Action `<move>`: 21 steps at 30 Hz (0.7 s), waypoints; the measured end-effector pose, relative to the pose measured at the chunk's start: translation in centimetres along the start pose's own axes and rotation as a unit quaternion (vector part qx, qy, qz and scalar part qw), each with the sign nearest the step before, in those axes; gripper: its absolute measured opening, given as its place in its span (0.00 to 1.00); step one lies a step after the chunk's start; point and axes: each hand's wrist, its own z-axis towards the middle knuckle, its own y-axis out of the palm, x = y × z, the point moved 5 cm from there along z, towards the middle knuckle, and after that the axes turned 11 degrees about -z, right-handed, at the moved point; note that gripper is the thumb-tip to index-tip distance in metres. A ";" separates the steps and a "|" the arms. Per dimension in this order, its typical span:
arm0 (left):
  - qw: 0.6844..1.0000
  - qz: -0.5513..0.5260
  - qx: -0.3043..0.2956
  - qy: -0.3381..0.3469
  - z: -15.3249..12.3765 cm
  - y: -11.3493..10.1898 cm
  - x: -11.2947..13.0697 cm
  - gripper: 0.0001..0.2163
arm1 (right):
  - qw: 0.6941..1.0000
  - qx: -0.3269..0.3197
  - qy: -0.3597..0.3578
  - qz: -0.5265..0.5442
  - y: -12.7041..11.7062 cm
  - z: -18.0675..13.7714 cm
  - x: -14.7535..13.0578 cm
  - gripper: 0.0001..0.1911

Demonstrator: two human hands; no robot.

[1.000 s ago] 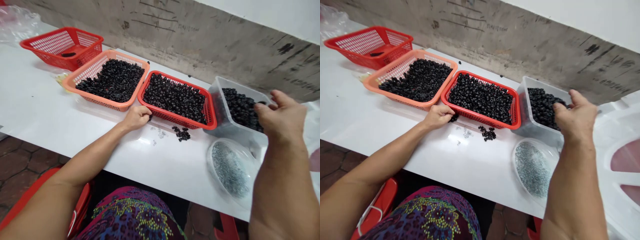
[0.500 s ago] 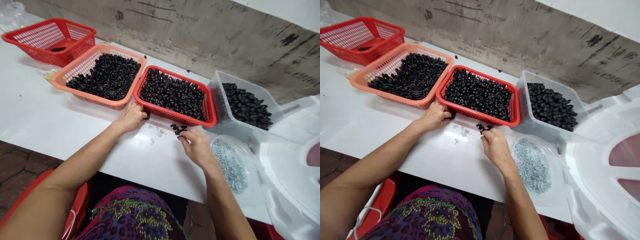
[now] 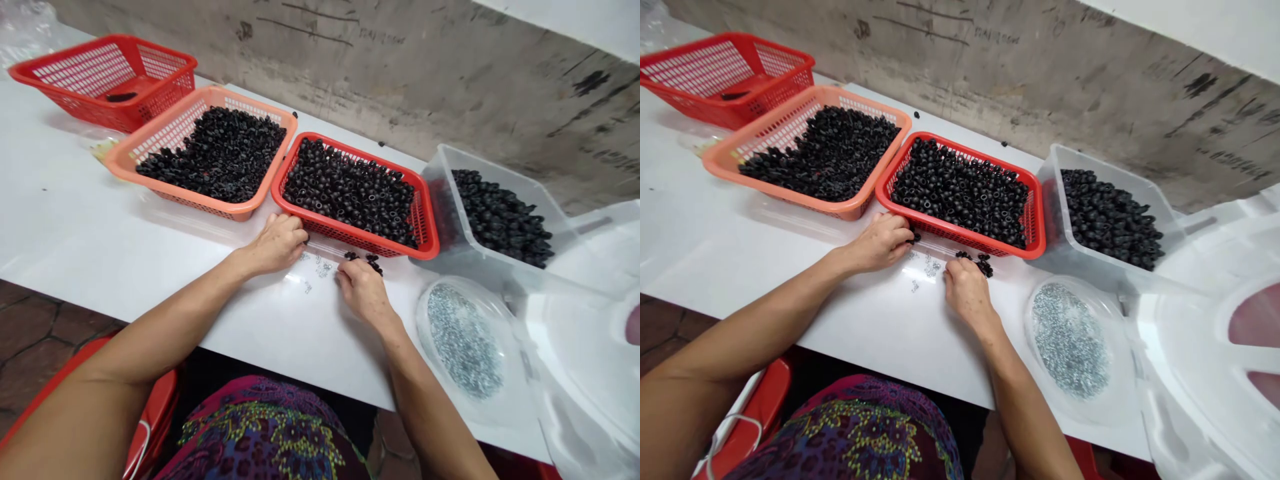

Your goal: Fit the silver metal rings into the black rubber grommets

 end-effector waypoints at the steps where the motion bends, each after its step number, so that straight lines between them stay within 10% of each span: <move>1: 0.999 -0.054 0.005 0.007 0.0 -0.2 0.5 0.08 | 0.999 0.005 0.013 0.043 -0.3 -0.1 0.2 0.09; 11: 0.849 -0.521 -0.040 -0.076 -0.8 2.4 3.7 0.04 | 0.932 0.064 0.092 0.344 -3.8 -1.9 -1.5 0.02; 21: 0.858 -0.504 -0.065 -0.068 -1.3 3.1 4.7 0.03 | 0.930 0.005 0.046 0.365 -3.7 -2.1 -2.0 0.04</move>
